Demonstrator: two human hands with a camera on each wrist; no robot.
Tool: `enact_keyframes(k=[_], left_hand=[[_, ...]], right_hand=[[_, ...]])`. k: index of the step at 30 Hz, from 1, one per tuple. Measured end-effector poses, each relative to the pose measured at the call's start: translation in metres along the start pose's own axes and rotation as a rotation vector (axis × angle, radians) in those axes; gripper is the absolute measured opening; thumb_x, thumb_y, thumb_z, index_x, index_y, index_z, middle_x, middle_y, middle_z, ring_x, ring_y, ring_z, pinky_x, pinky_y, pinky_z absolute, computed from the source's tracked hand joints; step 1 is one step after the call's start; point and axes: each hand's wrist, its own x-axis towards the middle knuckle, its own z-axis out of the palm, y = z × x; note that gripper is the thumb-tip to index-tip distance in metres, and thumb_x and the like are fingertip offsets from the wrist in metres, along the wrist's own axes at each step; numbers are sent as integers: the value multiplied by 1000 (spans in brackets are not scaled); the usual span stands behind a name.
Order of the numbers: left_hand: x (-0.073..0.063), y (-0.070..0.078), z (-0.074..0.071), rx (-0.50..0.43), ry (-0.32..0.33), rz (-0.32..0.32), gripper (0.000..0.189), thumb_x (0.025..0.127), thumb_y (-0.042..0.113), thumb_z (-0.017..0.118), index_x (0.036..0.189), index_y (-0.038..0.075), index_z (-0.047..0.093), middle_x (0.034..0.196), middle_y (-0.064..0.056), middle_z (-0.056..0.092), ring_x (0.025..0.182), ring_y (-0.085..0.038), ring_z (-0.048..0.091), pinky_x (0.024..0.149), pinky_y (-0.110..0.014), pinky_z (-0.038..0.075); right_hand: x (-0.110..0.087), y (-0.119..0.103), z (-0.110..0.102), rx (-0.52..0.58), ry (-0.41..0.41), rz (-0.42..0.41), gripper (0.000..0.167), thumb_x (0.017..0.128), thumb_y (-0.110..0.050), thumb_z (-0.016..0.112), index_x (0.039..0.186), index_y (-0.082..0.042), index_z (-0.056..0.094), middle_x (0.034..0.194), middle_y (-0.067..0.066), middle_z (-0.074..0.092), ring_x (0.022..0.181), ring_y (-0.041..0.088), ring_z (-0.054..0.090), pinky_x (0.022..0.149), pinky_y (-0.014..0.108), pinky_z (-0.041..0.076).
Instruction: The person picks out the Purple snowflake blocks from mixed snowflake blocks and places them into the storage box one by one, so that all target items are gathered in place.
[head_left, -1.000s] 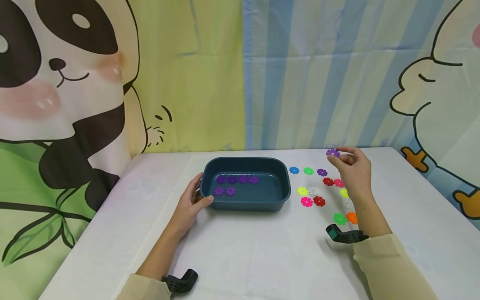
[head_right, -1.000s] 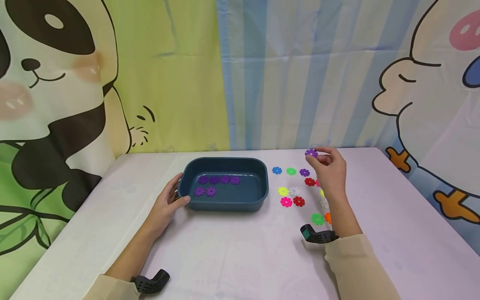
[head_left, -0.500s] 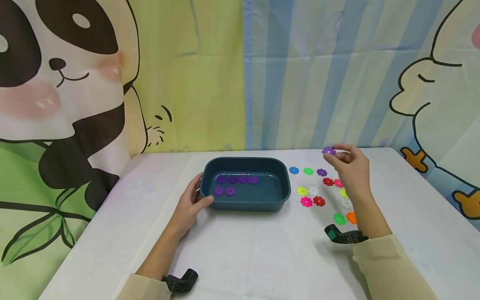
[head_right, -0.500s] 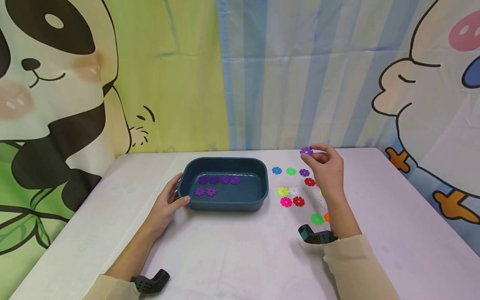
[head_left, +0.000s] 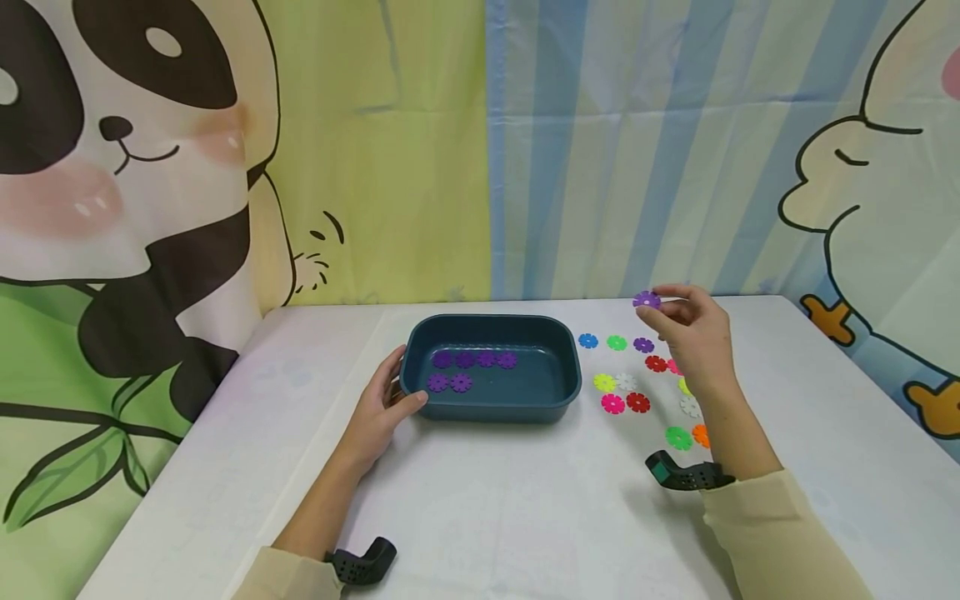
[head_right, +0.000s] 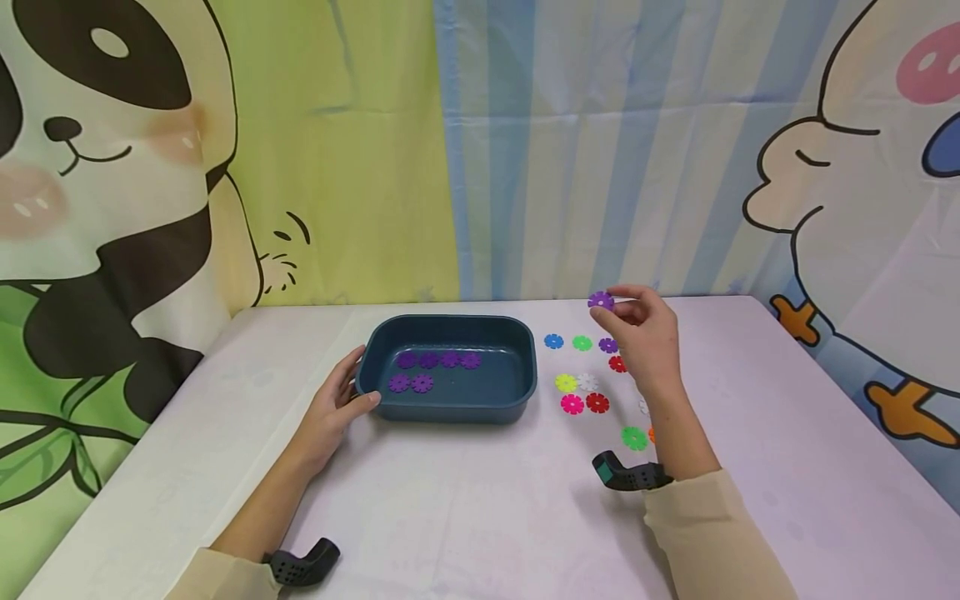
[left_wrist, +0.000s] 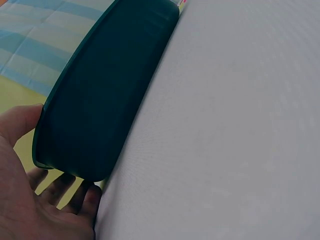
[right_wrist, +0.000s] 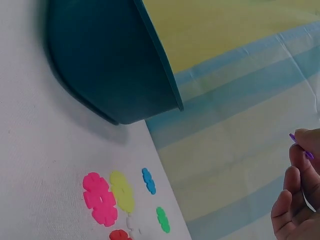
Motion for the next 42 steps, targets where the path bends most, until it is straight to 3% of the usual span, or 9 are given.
enact_keyframes(k=[5,11,14,33,42], left_hand=[[0,0,0,2,3,-4,81,97,16,67,165,21,24,167,-11,34,149,-32,41,107,-15,37],[0,1,0,2,4,-1,81,97,15,67,165,20,24,167,-12,34,149,-32,41,121,-43,33],[0,1,0,-6,4,5,81,97,15,67,165,19,24,166,-13,34,150,-33,40,122,-50,30],[0,0,1,-12,6,7,81,97,15,67,165,20,24,167,-13,33,150,-34,39,123,-51,29],[0,1,1,-11,3,8,81,97,15,66,165,19,23,167,-13,33,151,-34,38,123,-52,28]], right_hand=[[-1,-3,3,12,-26,-26,51,97,-38,72,138,-11,58,95,-11,62,90,10,58,76,11,52],[-3,-5,6,12,-45,-42,51,97,-37,73,137,-10,58,95,-10,62,89,12,59,74,14,54],[-3,-7,7,1,-52,-54,51,97,-38,73,137,-10,59,96,-10,62,89,13,60,73,14,54],[-9,-18,20,0,-120,-103,49,95,-38,75,134,-11,61,93,-12,67,86,16,63,68,19,54],[-12,-24,29,-20,-140,-116,47,95,-36,76,133,-11,63,96,-4,70,93,12,64,74,17,54]])
